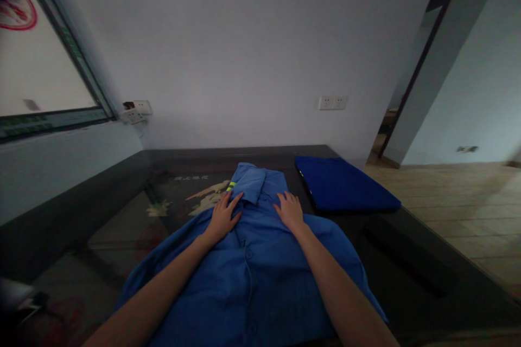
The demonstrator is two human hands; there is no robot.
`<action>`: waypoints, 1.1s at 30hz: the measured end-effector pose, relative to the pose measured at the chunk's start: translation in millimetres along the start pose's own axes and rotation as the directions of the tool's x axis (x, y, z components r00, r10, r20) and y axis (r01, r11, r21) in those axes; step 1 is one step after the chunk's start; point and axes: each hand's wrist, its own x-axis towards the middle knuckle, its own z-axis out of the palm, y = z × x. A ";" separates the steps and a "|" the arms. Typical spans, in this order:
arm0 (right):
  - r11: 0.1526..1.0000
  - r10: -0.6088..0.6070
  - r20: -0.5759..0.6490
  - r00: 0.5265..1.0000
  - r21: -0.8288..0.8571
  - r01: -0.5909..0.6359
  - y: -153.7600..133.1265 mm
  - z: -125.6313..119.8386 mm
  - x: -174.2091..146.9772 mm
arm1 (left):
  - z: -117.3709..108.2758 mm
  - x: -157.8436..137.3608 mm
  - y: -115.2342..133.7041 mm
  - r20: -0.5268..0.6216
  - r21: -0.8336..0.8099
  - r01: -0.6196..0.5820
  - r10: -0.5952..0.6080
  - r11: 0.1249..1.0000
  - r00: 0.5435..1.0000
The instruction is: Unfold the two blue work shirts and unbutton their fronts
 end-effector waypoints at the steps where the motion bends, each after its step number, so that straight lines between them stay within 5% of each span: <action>1: 1.000 0.008 0.012 1.000 -0.010 -0.007 4.4 5.9 -1.2 | 3.1 -1.7 -3.8 0.027 0.020 0.022 -0.023 1.000 0.999; 7: 0.998 0.061 0.018 0.998 0.001 -0.061 13.7 4.7 2.5 | -10.2 3.0 -15.5 0.078 0.057 0.057 -0.061 0.997 0.995; 13: 0.970 0.065 0.036 0.997 0.234 -0.071 23.1 7.7 11.2 | -17.5 12.1 -30.2 0.074 -0.036 -0.034 0.036 0.999 0.997; 16: 0.957 0.075 -0.056 0.996 0.286 -0.056 33.9 2.4 12.4 | -23.7 18.1 -43.5 0.080 -0.168 0.093 -0.080 0.981 0.994; 20: 0.942 0.169 -0.190 0.967 0.321 -0.101 52.1 -13.8 14.3 | -38.7 25.4 -70.1 -0.073 -0.321 0.298 -0.337 0.899 0.939; 25: 0.924 0.268 -0.458 0.848 0.370 -0.092 78.5 -30.7 15.1 | -54.4 24.9 -98.8 -0.228 -0.371 0.424 -0.523 0.827 0.821; 30: 0.890 0.382 -0.654 0.653 0.451 -0.069 100.8 -29.9 14.4 | -58.0 19.5 -103.2 -0.322 -0.357 0.381 -0.495 0.853 0.807; 33: 0.876 0.406 -0.680 0.610 0.481 -0.046 107.4 -22.7 14.1 | -55.9 19.3 -103.0 -0.327 -0.303 0.430 -0.517 0.851 0.791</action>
